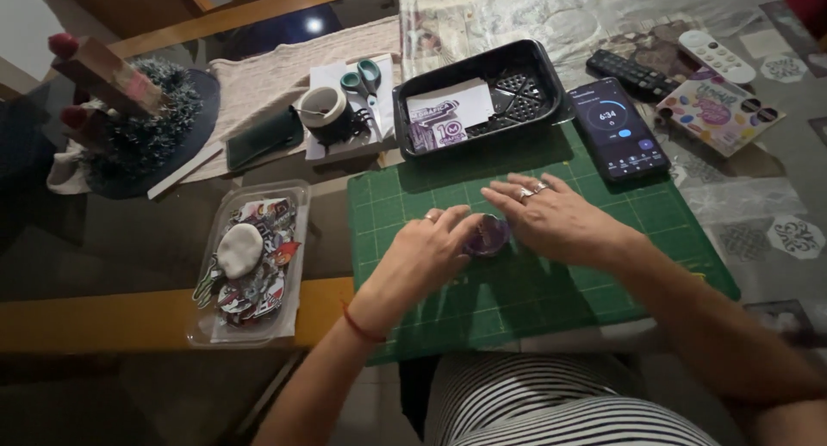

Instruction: The person is sorting through a large pile of various stickers on a cutting mat and placing them into a clear plastic container.

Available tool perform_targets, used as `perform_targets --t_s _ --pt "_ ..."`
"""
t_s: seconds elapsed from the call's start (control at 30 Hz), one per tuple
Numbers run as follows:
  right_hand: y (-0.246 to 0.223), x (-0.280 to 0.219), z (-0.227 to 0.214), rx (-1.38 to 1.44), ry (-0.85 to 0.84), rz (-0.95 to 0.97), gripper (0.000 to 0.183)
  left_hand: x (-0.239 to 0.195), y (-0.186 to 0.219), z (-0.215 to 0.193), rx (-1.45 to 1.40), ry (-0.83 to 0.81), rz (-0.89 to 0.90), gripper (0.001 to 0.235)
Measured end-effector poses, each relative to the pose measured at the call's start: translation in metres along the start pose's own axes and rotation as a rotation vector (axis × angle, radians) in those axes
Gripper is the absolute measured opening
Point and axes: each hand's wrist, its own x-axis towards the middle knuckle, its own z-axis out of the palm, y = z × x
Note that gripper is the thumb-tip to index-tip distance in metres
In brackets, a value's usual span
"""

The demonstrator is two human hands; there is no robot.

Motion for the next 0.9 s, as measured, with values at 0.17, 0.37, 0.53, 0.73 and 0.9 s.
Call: perform_targets --t_s 0.17,0.37,0.53,0.73,0.9 --pt "0.002 0.005 0.003 0.146 0.053 0.053 0.067 -0.027 0.019 0.019 0.132 0.269 -0.062 0.071" --pt "-0.009 0.02 0.009 0.159 -0.067 0.153 0.074 -0.041 0.064 0.023 0.131 0.175 -0.214 0.089" --pt "-0.006 0.034 0.02 0.123 -0.067 0.092 0.074 -0.05 0.072 0.041 0.046 0.273 -0.221 0.095" --pt "-0.001 0.05 0.004 0.217 -0.241 0.133 0.065 -0.05 0.075 0.038 0.003 0.26 -0.249 0.091" --pt "-0.006 0.058 -0.013 0.185 -0.368 0.126 0.064 -0.051 0.077 0.04 0.018 0.28 -0.255 0.089"
